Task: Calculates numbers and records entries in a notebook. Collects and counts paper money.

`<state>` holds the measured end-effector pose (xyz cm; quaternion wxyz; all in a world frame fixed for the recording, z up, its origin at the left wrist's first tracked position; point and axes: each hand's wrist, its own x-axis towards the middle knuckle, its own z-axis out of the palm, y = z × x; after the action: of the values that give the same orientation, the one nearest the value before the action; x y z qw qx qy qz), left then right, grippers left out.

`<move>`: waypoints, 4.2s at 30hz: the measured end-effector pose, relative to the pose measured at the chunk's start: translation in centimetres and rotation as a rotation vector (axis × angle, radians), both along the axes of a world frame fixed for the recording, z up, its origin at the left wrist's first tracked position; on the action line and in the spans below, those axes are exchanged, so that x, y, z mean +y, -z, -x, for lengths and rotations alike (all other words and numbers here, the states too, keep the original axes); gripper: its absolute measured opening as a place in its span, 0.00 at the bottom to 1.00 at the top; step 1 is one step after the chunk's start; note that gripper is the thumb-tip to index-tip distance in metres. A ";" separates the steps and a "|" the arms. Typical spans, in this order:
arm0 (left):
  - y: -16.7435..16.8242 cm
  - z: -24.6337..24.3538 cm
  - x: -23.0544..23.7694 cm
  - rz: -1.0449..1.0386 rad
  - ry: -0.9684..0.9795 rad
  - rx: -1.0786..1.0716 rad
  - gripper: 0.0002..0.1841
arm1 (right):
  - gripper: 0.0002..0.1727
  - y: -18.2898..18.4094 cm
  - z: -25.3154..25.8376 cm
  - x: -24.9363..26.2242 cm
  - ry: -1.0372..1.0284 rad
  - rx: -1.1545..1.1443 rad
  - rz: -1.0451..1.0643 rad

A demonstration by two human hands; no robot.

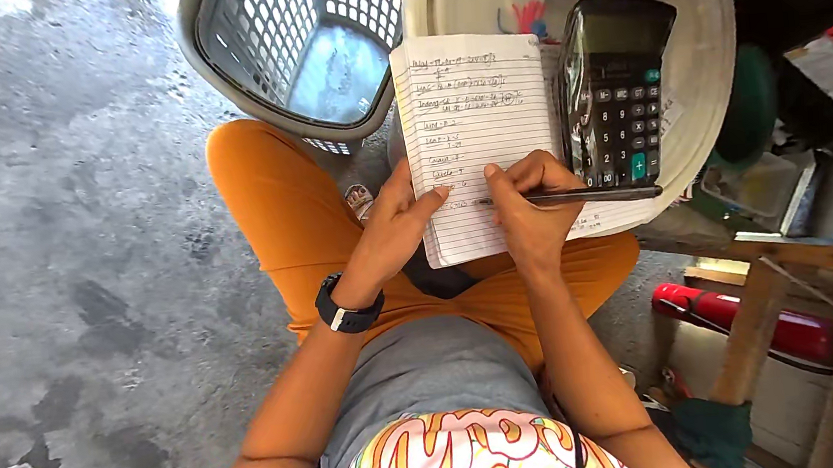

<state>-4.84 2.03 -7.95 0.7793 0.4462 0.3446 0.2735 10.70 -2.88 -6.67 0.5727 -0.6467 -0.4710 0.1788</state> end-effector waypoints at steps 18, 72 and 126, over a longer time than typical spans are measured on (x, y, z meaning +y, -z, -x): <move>0.5 -0.6 0.5 -0.026 -0.026 -0.019 0.20 | 0.18 1.0 -0.2 0.5 0.007 0.008 -0.062; 0.4 -0.4 0.8 -0.101 -0.024 0.019 0.19 | 0.17 0.6 -1.2 -0.8 -0.057 0.002 -0.036; -0.1 0.4 1.1 -0.108 -0.043 0.192 0.20 | 0.22 -2.8 -15.0 -5.9 -0.002 -0.725 0.337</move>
<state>-5.26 3.13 -7.83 0.7113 0.5042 0.4122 0.2643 25.69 -8.81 -3.87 0.2550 -0.7523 -0.6073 0.0144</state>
